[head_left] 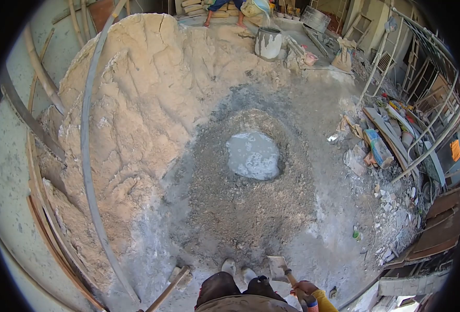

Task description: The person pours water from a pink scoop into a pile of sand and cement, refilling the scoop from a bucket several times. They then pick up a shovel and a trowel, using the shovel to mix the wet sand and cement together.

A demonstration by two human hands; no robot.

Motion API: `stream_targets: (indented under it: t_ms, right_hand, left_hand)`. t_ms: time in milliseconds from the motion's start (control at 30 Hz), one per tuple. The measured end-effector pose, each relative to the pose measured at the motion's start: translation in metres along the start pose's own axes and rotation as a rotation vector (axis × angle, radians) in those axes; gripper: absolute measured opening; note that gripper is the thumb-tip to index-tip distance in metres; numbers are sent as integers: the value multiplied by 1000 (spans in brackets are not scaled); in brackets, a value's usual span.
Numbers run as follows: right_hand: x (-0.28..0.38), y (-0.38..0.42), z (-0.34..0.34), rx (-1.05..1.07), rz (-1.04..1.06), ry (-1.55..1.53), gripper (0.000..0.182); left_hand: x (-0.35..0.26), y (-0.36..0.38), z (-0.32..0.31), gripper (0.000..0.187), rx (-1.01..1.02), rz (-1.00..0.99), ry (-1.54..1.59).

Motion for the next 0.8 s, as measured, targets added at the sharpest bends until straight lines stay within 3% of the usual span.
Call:
stream_targets:
  t_ms: [133, 300, 633, 733, 800]
  right_hand:
    - [3, -4, 7, -37, -78, 209, 26]
    - [17, -4, 13, -13, -102, 568, 15]
    - [50, 27, -16, -17, -120, 630, 14]
    - [53, 32, -21, -33, -136, 655, 14]
    - [46, 20, -12, -31, -136, 640, 14]
  left_hand:
    - [14, -5, -22, 24, -50, 0, 8]
    - [40, 6, -50, 23, -114, 16, 26]
    - [67, 29, -41, 21, -313, 15, 51]
    - [65, 36, -40, 20, -324, -89, 256]
    - [62, 37, -34, 19, -451, -104, 236]
Point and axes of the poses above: each hand's wrist, its own y-axis away from the middle knuckle, its own z-axis out of the back of the hand, x = y × z, the point moved 8 cm from there along -y, towards the middle knuckle, and after that the axes turned 8 degrees about -y, right-handed, at the moved point
